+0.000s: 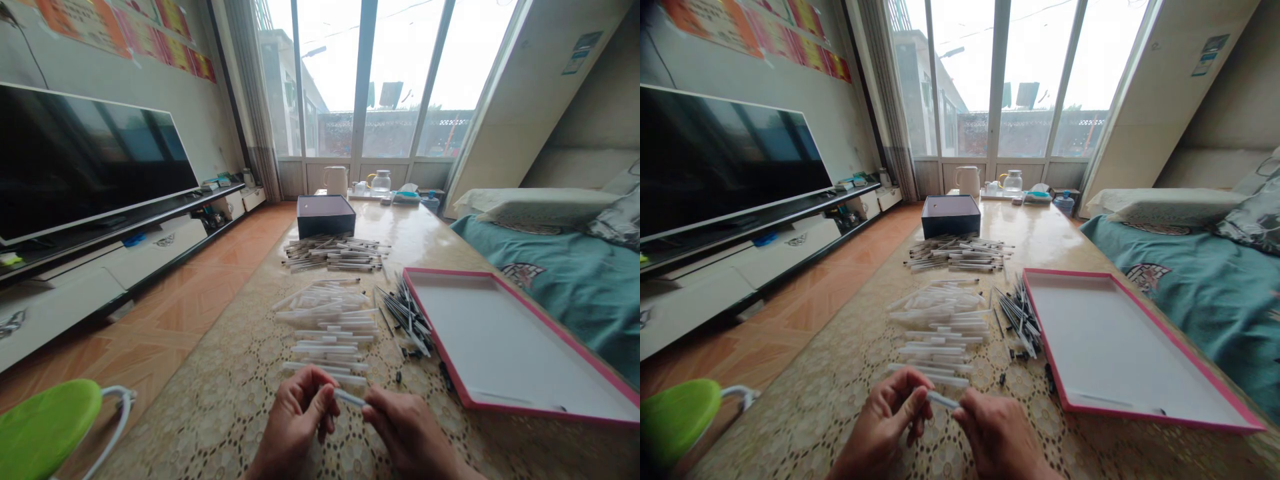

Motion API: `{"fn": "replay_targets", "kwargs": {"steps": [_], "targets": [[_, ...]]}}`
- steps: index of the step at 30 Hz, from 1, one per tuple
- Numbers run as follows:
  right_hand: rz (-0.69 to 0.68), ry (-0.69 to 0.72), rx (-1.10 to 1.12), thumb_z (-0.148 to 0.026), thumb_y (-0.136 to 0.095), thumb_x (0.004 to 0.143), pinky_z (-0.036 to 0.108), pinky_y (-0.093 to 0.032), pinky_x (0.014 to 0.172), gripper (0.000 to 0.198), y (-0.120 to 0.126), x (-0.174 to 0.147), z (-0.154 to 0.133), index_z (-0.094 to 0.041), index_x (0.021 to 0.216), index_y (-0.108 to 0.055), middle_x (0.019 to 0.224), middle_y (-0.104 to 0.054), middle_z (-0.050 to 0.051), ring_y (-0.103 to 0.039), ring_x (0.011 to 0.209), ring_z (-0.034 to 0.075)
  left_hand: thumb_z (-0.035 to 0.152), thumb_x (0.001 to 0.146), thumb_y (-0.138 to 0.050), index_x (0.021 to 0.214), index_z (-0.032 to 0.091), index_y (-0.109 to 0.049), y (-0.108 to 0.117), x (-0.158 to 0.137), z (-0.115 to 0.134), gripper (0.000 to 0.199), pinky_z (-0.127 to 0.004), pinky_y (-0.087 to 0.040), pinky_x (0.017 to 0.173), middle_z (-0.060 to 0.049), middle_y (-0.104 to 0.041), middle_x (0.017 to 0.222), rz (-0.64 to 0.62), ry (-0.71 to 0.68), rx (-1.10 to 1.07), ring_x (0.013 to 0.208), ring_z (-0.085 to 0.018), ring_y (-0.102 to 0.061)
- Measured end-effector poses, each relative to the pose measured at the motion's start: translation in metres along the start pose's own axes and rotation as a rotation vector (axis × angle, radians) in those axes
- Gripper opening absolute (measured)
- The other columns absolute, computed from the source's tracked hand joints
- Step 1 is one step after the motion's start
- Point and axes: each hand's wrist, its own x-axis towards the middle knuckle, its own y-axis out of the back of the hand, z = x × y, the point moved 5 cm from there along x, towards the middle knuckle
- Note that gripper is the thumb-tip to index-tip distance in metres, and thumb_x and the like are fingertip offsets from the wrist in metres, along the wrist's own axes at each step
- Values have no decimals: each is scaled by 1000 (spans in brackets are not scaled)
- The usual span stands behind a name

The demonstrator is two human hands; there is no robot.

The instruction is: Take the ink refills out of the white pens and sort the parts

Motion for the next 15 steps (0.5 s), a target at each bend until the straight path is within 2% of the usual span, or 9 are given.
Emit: {"fn": "replay_targets", "kwargs": {"steps": [4, 7, 11, 12, 15], "targets": [[-40, -33, 85, -36, -33, 92, 19, -35, 50, 33, 1, 3, -1, -21, 67, -50, 57, -59, -2, -55, 52, 11, 37, 75, -64, 74, 16, -56, -2, 0, 1, 23, -17, -37, 38, 2, -57, 54, -44, -8, -8, 39, -7, -48], [-92, -61, 32, -34, -36, 92, 19, -36, 50, 30, 12, 8, -6, -21, 68, -50, 59, -60, -2, -56, 52, 12, 38, 75, -64, 78, 15, -57, 0, 3, -3, 24, -19, -40, 39, 1, -60, 58, -61, -1, -25, 42, -8, -51], [-66, -125, -15, -28, -34, 93, 22, -40, 53, 19, 51, 6, -1, -24, 89, -53, 68, -64, 0, -59, 59, 14, 44, 73, -65, 104, 16, -53, 7, 10, -8, 44, -20, -43, 41, -3, -64, 75, -12, -22, -47, 49, -11, -58], [-61, -156, -12, -27, -34, 93, 23, -41, 55, 18, 63, 2, 6, -25, 97, -51, 70, -64, 0, -59, 60, 15, 45, 72, -64, 107, 16, -51, 8, 11, -8, 47, -20, -43, 40, -3, -64, 75, 2, -24, -47, 49, -10, -57], [-17, -219, -83, -32, -39, 91, 23, -41, 48, 19, 105, -13, 40, -26, 105, -50, 63, -62, 0, -54, 50, 14, 47, 73, -63, 103, 15, -52, 9, 12, -8, 45, -19, -41, 39, 0, -62, 69, 27, -10, -43, 46, -10, -56]]}}
